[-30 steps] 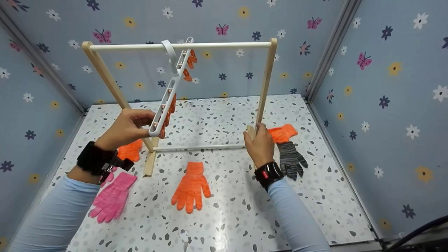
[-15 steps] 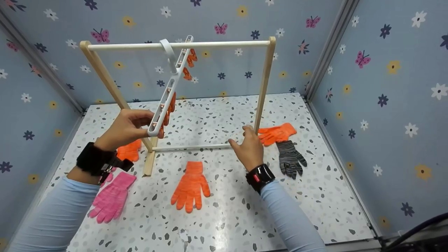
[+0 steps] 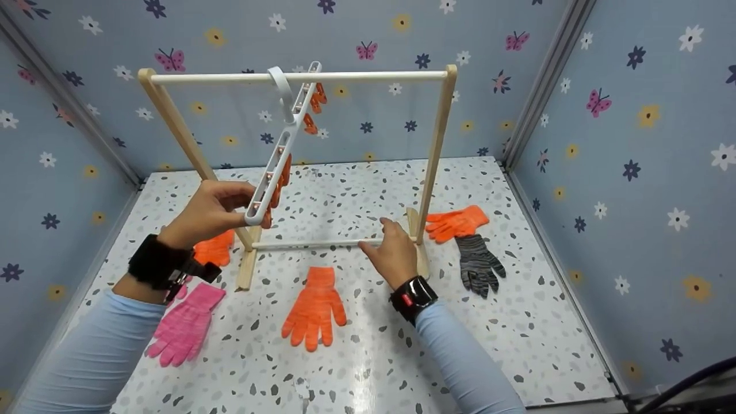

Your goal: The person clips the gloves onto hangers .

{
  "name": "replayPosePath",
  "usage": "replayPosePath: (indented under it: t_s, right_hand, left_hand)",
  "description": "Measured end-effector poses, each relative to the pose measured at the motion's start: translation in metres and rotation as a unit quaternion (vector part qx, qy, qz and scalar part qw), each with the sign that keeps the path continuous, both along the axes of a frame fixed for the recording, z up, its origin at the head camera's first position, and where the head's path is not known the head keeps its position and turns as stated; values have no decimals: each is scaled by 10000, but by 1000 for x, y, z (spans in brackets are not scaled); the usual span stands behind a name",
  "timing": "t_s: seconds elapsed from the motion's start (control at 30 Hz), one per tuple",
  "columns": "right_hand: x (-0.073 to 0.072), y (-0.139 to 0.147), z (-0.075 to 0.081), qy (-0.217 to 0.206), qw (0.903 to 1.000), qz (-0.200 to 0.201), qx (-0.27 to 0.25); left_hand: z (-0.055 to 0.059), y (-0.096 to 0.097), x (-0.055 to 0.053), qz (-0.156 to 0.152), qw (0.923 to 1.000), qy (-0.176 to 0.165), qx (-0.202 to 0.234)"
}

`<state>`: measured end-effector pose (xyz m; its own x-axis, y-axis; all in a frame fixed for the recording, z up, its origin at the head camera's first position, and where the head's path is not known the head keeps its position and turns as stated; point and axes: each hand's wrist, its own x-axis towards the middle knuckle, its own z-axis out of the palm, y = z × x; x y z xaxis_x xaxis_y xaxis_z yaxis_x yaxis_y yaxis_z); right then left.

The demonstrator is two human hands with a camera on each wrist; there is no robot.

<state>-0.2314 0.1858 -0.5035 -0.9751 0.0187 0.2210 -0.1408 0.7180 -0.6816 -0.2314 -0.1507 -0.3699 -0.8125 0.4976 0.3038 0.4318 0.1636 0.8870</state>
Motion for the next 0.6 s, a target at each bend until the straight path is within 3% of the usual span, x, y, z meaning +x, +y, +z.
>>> replayPosePath:
  t_s: [0.23, 0.6]
  right_hand:
    - [3, -12, -9, 147, 9994, 270, 160]
    - [6, -28, -18, -14, 9986, 487, 186]
  left_hand:
    - [-4, -1, 0, -24, 10000, -4, 75]
    - [-5, -2, 0, -26, 9999, -19, 105]
